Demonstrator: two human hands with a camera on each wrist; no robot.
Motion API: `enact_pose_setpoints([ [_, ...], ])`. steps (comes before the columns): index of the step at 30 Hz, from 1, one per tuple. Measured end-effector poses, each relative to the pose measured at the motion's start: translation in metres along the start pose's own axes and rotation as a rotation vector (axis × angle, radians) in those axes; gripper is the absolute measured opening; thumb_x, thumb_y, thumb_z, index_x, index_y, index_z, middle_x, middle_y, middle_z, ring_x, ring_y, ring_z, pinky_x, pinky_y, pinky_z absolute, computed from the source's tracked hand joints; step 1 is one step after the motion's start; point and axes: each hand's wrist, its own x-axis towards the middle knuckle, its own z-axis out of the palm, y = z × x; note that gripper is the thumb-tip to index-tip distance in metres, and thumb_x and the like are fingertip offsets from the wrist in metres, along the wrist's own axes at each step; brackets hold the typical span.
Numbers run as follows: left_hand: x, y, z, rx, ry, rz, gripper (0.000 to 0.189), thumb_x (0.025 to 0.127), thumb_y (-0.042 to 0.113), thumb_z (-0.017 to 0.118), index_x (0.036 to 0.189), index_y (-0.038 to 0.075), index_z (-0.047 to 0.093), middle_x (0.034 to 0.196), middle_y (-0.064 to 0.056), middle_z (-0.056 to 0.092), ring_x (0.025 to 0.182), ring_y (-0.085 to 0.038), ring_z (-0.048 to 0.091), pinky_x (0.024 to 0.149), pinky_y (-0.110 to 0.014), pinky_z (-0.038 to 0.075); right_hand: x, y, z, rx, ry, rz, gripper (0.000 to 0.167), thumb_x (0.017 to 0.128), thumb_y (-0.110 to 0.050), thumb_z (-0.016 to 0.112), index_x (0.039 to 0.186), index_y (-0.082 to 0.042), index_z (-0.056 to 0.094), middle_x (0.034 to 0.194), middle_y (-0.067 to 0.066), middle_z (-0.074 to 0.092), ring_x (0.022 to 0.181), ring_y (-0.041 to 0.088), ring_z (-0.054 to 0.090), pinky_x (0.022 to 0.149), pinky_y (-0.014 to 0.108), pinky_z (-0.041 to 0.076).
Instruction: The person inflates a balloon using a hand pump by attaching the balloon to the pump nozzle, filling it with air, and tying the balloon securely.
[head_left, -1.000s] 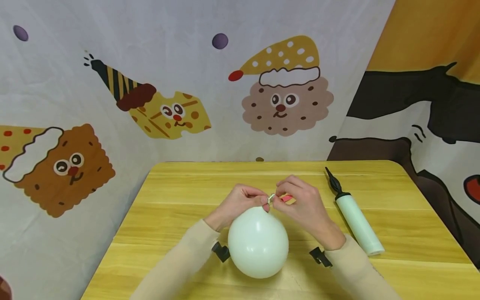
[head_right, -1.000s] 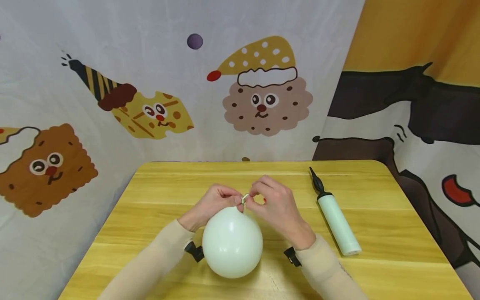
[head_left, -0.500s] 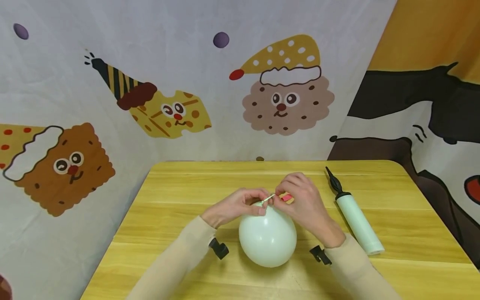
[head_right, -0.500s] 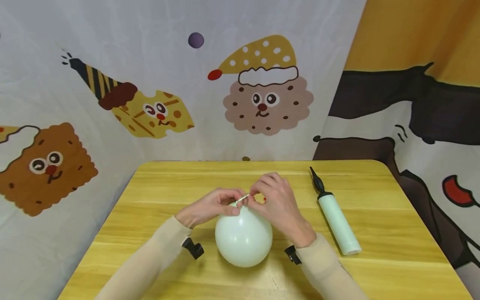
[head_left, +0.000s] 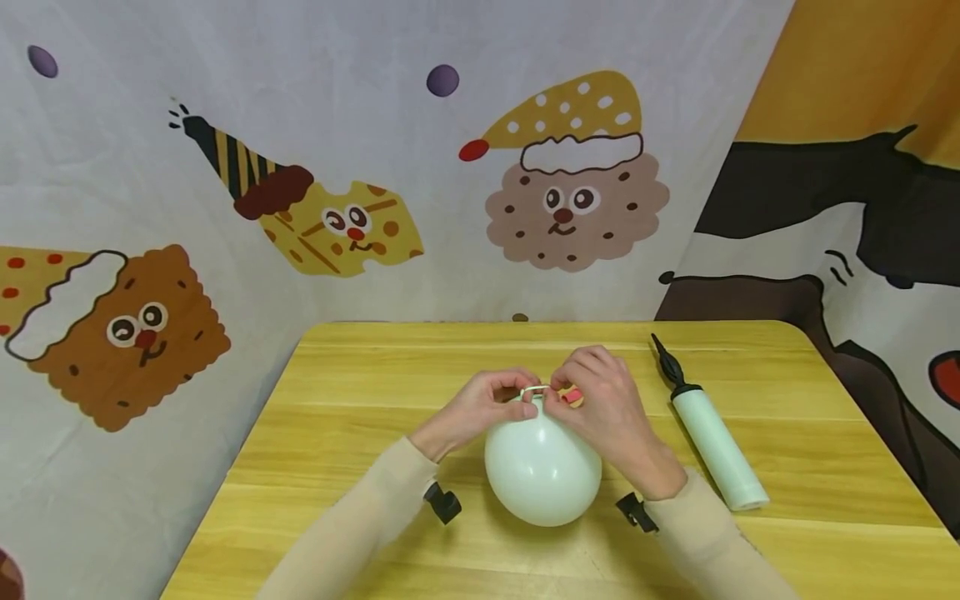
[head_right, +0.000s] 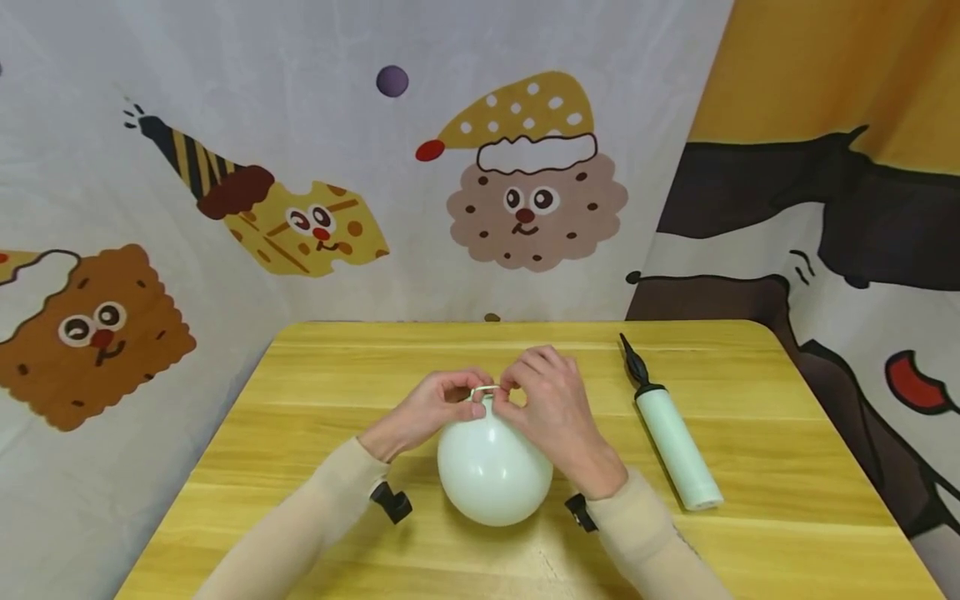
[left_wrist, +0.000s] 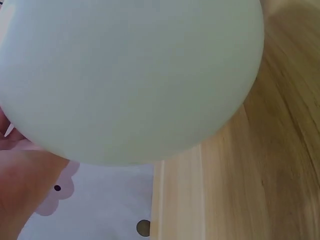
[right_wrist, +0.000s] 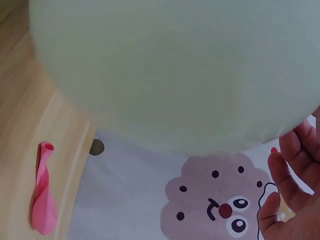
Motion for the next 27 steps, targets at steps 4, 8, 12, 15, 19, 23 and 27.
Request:
enact_pose_setpoints([
  [4,0.001,0.0,0.002,0.01,0.016,0.023,0.023,0.097,0.013,0.074,0.099,-0.007,0.063,0.125,-0.008,0.059,0.115,-0.02,0.058,0.104,-0.04,0.048,-0.001,-0.002,0.001,0.01,-0.012,0.02,0.013,0.076,-0.008,0.079,0.076,-0.014,0.067,0.08,-0.003,0.064,0.088,0.023,0.059,0.075,0.044,0.045],
  [8,0.001,-0.001,0.004,0.015,0.029,0.033,0.012,0.096,0.004,0.07,0.099,-0.006,0.064,0.121,-0.005,0.059,0.113,-0.022,0.058,0.102,-0.042,0.049,-0.002,-0.003,0.002,0.021,-0.026,0.045,0.015,0.076,-0.007,0.08,0.077,-0.014,0.067,0.081,-0.003,0.064,0.084,0.021,0.06,0.074,0.041,0.046],
  [12,0.001,-0.002,0.004,0.038,0.051,0.03,0.015,0.096,0.008,0.072,0.106,-0.003,0.069,0.117,-0.004,0.065,0.104,-0.019,0.062,0.089,-0.034,0.055,-0.004,-0.006,0.001,0.065,-0.066,0.122,0.016,0.077,-0.006,0.082,0.08,-0.013,0.068,0.083,-0.004,0.064,0.077,0.015,0.061,0.07,0.035,0.053],
  [15,0.002,-0.004,0.004,0.036,0.077,0.048,0.015,0.095,0.007,0.075,0.106,-0.002,0.072,0.111,-0.005,0.07,0.098,-0.016,0.066,0.083,-0.031,0.057,-0.005,-0.009,0.0,0.105,-0.092,0.179,0.015,0.079,-0.006,0.081,0.082,-0.014,0.069,0.085,-0.005,0.064,0.075,0.012,0.063,0.064,0.031,0.057],
  [19,0.001,-0.005,0.003,0.019,0.108,0.09,0.013,0.094,0.004,0.076,0.101,-0.006,0.074,0.105,-0.006,0.072,0.095,-0.017,0.068,0.081,-0.03,0.058,-0.005,-0.011,-0.002,0.148,-0.107,0.208,0.014,0.079,-0.004,0.079,0.083,-0.014,0.069,0.087,-0.005,0.064,0.078,0.014,0.066,0.065,0.03,0.06],
  [23,0.0,-0.006,0.003,0.017,0.158,0.117,0.013,0.093,0.002,0.076,0.1,-0.009,0.075,0.102,-0.003,0.072,0.095,-0.017,0.067,0.081,-0.029,0.057,-0.004,-0.011,-0.002,0.172,-0.111,0.213,0.012,0.08,-0.004,0.076,0.084,-0.013,0.07,0.088,-0.004,0.065,0.08,0.018,0.069,0.066,0.029,0.06],
  [27,-0.002,-0.005,0.006,0.03,0.246,0.13,0.012,0.093,0.001,0.074,0.1,-0.009,0.076,0.098,0.0,0.069,0.094,-0.016,0.065,0.079,-0.029,0.057,-0.003,-0.012,-0.001,0.165,-0.109,0.227,0.011,0.081,-0.005,0.077,0.085,-0.013,0.07,0.089,-0.004,0.065,0.08,0.017,0.068,0.066,0.029,0.06],
])
